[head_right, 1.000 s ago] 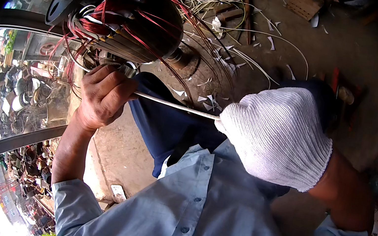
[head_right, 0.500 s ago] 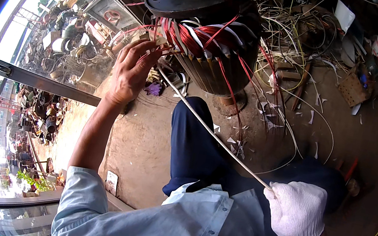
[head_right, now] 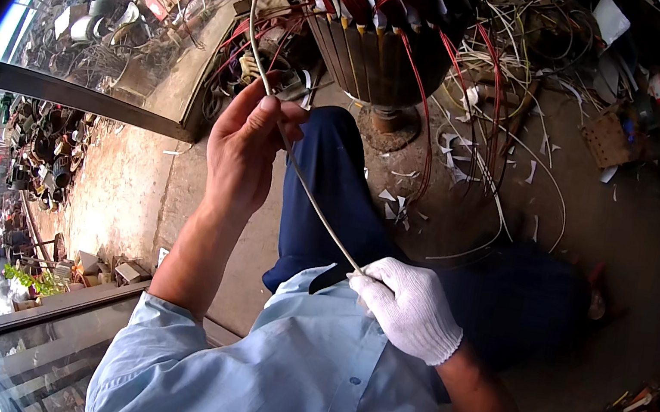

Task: The person winds and ties wires on a motor stator. They pull a length of white cord through the windings, knot it, and use scissors to trim the excess cord.

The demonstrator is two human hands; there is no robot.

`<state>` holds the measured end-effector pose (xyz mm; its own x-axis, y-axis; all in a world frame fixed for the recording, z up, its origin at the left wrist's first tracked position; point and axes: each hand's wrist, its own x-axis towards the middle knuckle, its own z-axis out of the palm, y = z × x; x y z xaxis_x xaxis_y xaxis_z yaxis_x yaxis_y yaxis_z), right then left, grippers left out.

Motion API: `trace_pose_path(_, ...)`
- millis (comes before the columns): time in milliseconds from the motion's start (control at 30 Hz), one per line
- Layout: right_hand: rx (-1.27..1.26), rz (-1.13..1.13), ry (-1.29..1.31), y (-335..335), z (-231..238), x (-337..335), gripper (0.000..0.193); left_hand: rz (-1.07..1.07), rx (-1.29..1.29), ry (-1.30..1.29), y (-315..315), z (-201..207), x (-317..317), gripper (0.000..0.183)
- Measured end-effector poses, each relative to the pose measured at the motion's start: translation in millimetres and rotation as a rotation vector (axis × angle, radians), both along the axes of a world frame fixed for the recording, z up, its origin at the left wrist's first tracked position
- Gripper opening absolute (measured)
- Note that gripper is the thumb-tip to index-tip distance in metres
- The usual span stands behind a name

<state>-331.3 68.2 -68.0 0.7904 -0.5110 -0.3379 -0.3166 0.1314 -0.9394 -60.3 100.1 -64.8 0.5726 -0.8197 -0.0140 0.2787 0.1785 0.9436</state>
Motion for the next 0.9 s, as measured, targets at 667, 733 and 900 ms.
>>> trace_pose_path(667, 0.459, 0.262, -0.055, 56.5, -2.8, 80.7, 0.018, 0.053, 0.021, 0.343, 54.5, 1.9, -22.5, 0.035)
trace_pose_path(733, 0.416, 0.271, -0.043, 58.5, -3.3, 80.7, 0.019, 0.036, -0.006, 0.296, 58.3, 8.6, -24.7, 0.033)
trace_pose_path(900, 0.360, 0.314, -0.018, 53.9, 5.7, 82.2, 0.019, 0.001, 0.005, 0.295, 60.8, 15.4, -29.5, 0.031)
